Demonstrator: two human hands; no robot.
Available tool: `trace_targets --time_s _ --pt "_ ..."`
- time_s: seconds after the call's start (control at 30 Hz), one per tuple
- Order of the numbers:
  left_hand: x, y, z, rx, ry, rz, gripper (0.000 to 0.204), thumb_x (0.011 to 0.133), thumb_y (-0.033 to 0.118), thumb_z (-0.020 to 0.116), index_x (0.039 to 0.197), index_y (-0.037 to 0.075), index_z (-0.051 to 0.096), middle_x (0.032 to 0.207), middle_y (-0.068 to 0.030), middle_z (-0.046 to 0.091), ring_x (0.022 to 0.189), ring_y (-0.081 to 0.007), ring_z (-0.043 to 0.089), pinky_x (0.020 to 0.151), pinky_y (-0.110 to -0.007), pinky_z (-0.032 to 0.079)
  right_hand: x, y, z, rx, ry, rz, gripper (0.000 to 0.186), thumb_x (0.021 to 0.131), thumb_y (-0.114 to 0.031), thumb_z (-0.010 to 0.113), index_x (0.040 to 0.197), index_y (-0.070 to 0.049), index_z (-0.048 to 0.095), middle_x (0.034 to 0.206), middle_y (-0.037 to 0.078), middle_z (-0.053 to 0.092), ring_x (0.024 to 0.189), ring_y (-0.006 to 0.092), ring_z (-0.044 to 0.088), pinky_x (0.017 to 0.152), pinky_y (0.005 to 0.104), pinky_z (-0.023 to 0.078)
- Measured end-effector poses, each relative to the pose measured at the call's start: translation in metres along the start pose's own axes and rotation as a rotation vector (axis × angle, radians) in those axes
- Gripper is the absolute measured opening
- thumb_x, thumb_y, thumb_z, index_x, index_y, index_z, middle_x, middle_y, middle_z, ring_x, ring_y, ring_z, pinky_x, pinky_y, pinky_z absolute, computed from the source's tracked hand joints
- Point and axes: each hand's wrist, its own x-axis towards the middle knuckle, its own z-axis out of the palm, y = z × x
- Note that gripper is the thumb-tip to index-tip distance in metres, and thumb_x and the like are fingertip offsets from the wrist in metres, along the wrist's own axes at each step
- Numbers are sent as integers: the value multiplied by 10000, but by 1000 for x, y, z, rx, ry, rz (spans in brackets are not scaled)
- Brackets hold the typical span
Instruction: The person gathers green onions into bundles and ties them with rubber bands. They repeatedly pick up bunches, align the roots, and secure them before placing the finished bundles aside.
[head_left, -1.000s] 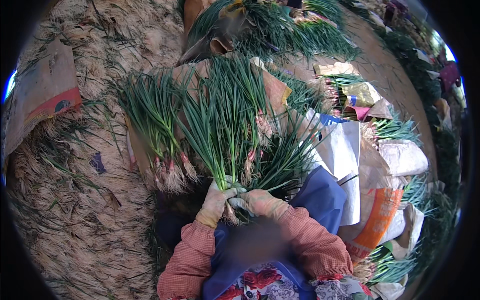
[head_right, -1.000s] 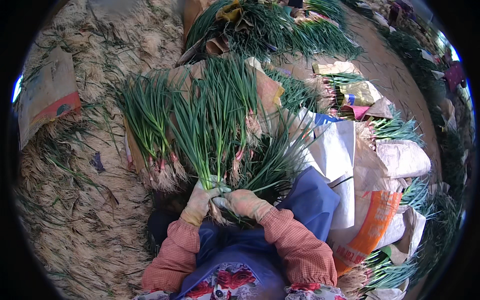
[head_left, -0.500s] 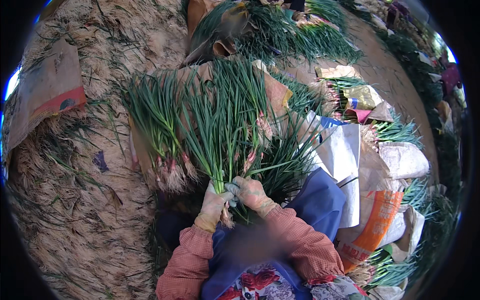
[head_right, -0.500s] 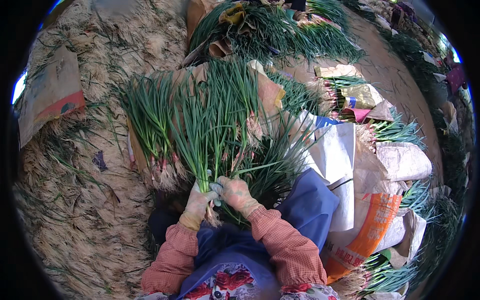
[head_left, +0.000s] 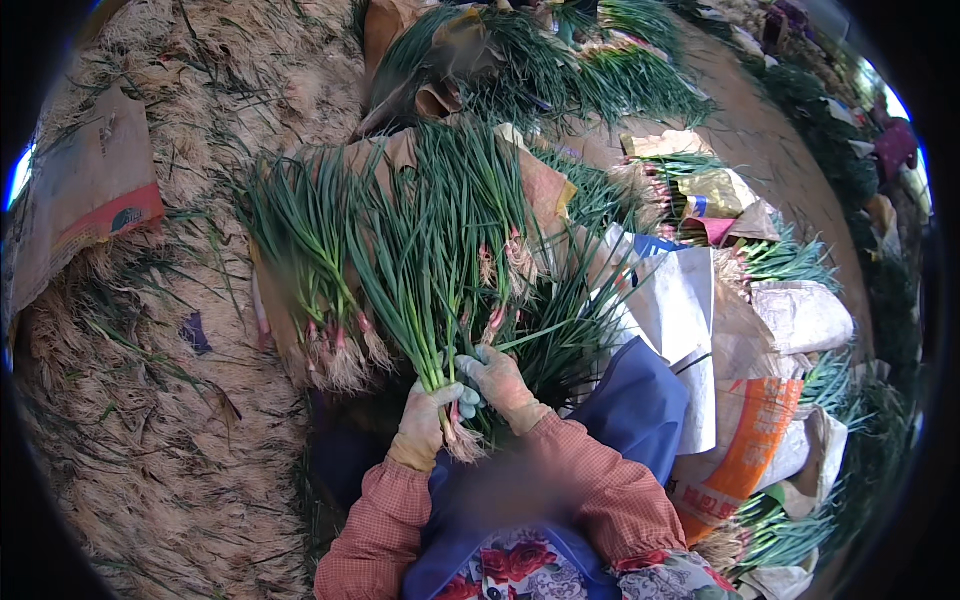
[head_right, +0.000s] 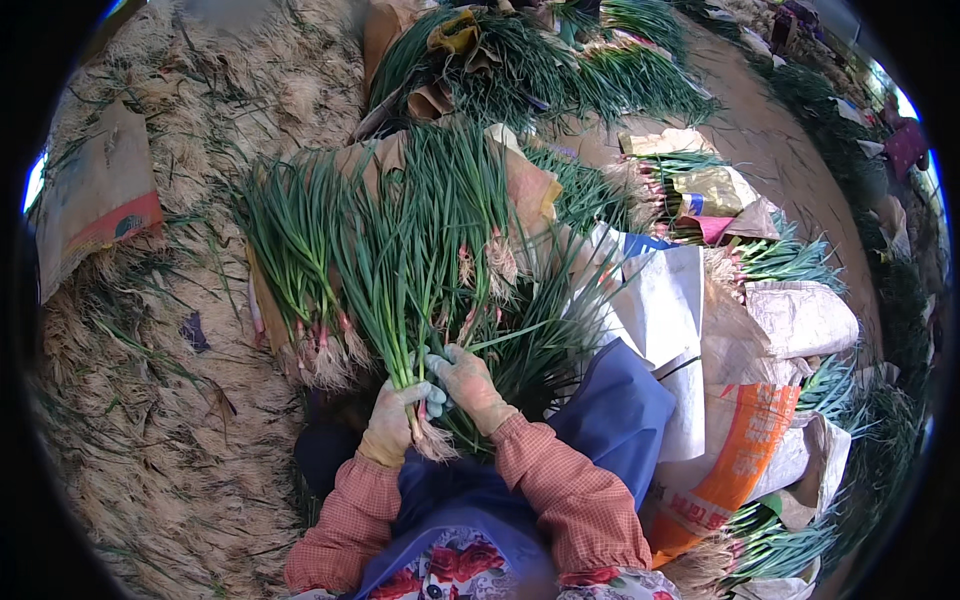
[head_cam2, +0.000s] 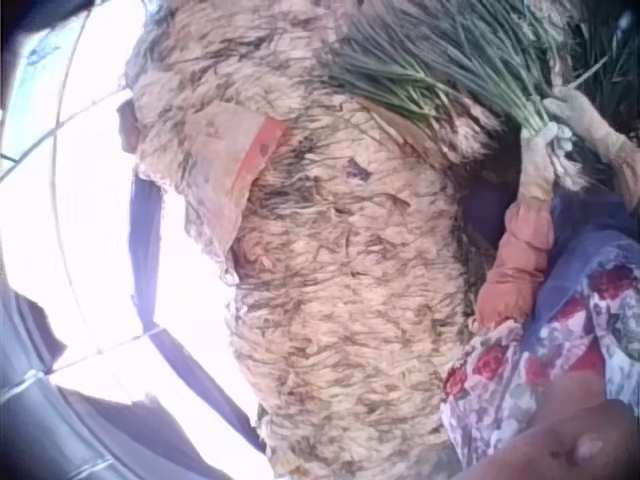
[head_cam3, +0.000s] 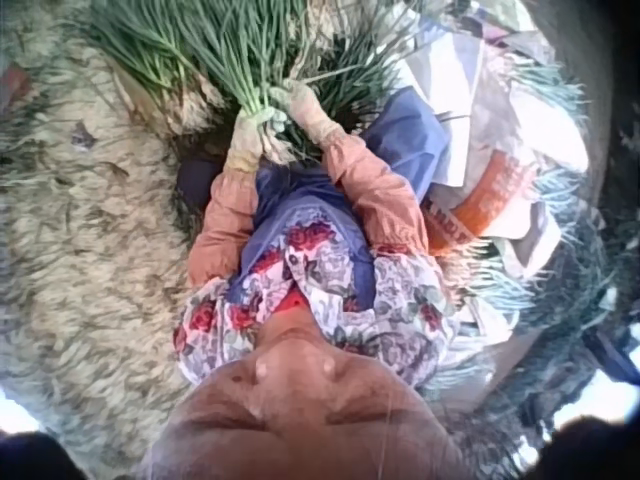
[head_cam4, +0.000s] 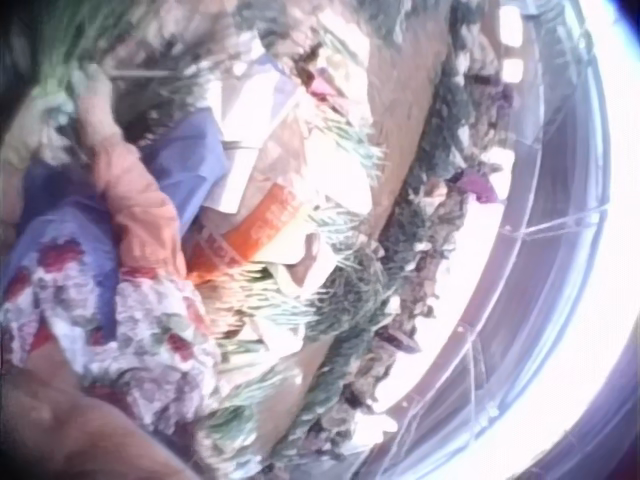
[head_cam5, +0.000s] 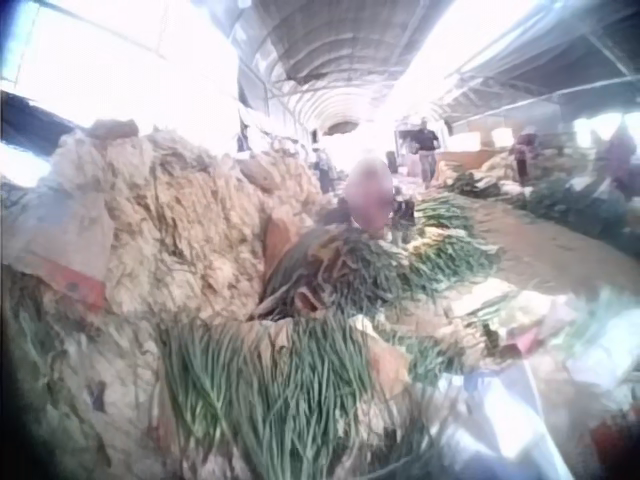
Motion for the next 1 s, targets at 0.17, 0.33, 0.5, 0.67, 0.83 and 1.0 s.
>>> trace_targets --time_s 0.17,0.33,0.5,0.67,0.83,1.0 --pt "-13 41 37 26 -120 194 631 846 59 565 1424 8 318 791 -126 668 701 -213 654 647 -299 526 9 68 -83 -689 -629 56 296 905 -230 582 1133 -43 609 736 88 656 589 196 636 503 300 469" --pt "13 63 4 -250 -139 175 603 783 -28 567 1360 21 401 1106 -159 642 805 -206 655 547 -242 485 24 -51 -72 -167 -333 442 379 894 -350 626 985 16 594 670 68 639 477 142 587 428 253 456" --pt "45 28 53 -144 -293 60 539 828 -13 547 1348 4 404 1019 -165 663 746 -200 624 576 -249 454 104 87 -76 59 -185 250 418 871 -308 654 1116 13 547 779 71 646 544 179 594 509 278 484" --pt "87 5 6 163 81 247 329 769 -92 611 1070 16 534 1002 -118 643 800 -209 641 711 -301 512 41 -35 -42 -592 -294 279 474 865 -379 596 1203 -48 562 940 211 667 866 298 659 743 365 509" --pt "96 -20 12 244 159 101 392 710 -122 640 1049 34 522 714 -60 574 626 -185 608 471 -302 492 35 -56 -76 -402 -686 491 519 852 -413 666 1184 -27 568 705 57 621 589 136 600 542 240 488" --pt "97 -55 11 363 181 265 438 672 -67 665 1053 53 484 887 -51 547 663 -158 564 537 -299 474 72 -17 -50 -973 -98 42 588 861 -452 597 1141 64 560 784 200 661 703 281 665 691 377 509"
